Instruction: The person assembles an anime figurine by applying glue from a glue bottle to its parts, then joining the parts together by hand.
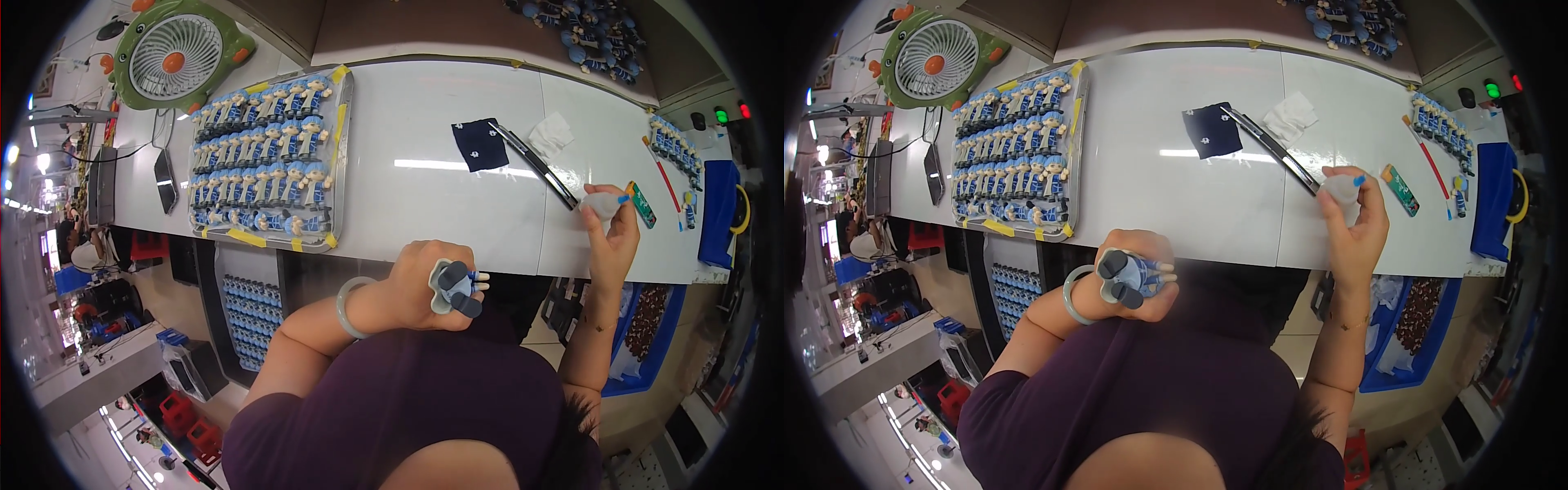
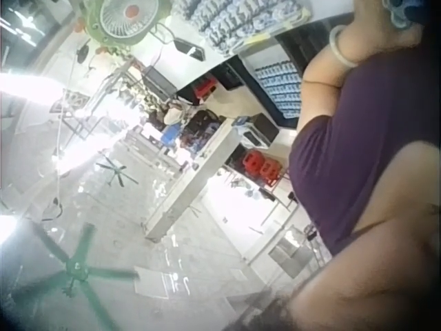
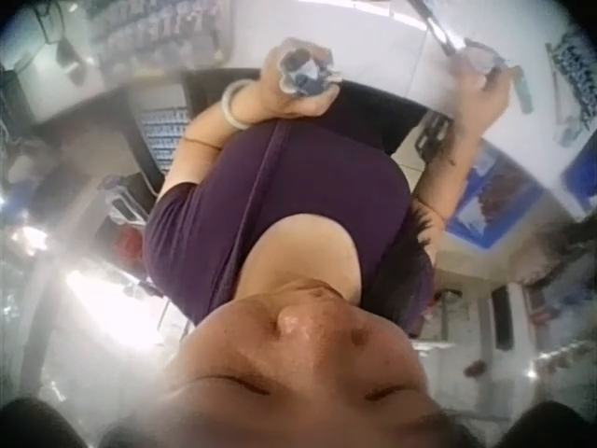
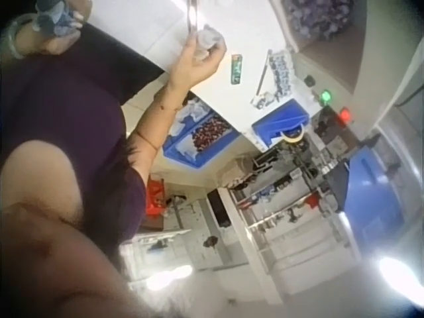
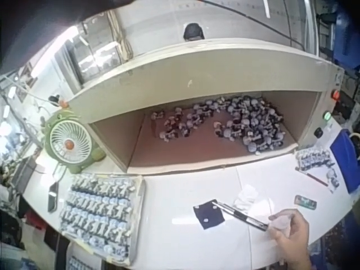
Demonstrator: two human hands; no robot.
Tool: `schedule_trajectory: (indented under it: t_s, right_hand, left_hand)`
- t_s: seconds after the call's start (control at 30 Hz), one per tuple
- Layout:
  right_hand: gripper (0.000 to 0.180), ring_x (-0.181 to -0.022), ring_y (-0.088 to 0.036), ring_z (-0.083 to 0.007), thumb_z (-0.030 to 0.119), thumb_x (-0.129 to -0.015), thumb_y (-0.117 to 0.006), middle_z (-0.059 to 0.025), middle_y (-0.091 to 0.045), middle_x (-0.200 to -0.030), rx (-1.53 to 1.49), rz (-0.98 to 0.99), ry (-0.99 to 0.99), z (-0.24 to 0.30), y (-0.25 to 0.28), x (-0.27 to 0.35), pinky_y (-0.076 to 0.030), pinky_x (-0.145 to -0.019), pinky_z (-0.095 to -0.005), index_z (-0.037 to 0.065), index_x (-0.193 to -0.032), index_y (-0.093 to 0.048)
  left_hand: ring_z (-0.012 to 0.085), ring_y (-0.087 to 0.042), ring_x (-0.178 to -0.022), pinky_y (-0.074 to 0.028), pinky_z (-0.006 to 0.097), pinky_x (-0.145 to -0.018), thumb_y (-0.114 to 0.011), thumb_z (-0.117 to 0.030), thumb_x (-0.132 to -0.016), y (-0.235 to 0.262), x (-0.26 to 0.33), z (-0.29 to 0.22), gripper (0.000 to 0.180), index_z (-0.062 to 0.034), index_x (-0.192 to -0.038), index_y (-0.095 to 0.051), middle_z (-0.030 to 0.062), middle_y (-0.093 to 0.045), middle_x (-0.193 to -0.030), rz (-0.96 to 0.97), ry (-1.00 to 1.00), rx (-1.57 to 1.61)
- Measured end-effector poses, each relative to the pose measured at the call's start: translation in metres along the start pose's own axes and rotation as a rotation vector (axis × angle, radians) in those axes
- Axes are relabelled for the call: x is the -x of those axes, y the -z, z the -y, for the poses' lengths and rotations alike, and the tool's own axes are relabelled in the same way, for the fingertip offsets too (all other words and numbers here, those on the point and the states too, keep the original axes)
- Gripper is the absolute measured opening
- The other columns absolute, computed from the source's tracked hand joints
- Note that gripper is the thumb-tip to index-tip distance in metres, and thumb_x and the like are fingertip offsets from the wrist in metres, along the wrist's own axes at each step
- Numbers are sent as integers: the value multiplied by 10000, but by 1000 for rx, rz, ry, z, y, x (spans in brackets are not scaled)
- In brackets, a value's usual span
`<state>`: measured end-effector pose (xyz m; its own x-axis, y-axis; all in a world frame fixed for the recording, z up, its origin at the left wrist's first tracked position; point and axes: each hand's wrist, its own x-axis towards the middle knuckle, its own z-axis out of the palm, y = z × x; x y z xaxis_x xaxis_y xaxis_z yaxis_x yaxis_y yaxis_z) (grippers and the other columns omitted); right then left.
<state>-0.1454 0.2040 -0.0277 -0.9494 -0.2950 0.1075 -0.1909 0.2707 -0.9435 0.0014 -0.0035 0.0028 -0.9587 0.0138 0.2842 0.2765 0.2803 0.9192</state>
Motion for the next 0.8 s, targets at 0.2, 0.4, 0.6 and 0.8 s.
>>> schedule_trajectory:
  t_s: [0.2, 0.4, 0.6, 0.8]
  right_hand:
    - [280, -914, -521, -164, -51, -668, -589, -91, -569, -947, -91, 77, 69, 27, -2, 23, -374, -830, -253, -9, -938, -528]
    - [306, -893, -534, -176, -69, -647, -599, -106, -570, -937, -139, 162, 70, 41, -4, 35, -392, -816, -259, 1, -938, -534]
    - [276, -835, -540, -200, -48, -621, -625, -100, -577, -887, -126, 215, 181, 51, -6, 39, -425, -737, -278, 6, -885, -564]
    - [310, -772, -520, -228, -27, -542, -648, -75, -571, -843, 132, 190, 371, 58, -6, 42, -423, -669, -293, 53, -838, -606]
  left_hand:
    - [212, -457, -411, -368, 273, -393, -654, -129, -564, -9, -3, -1, 225, -32, -617, -458, 61, -473, -552, -184, 96, 147]
    - [206, -450, -422, -369, 269, -408, -647, -122, -576, -7, -3, 5, 317, -31, -801, -443, 48, -468, -600, -57, -53, 104]
    - [215, -456, -425, -381, 273, -412, -626, -98, -591, -9, -3, 3, 296, -35, -826, -457, 47, -473, -605, -90, -60, 102]
    - [184, -475, -432, -386, 246, -412, -635, -72, -573, -5, -6, 3, 386, 4, -910, -462, 83, -537, -643, -85, -235, -101]
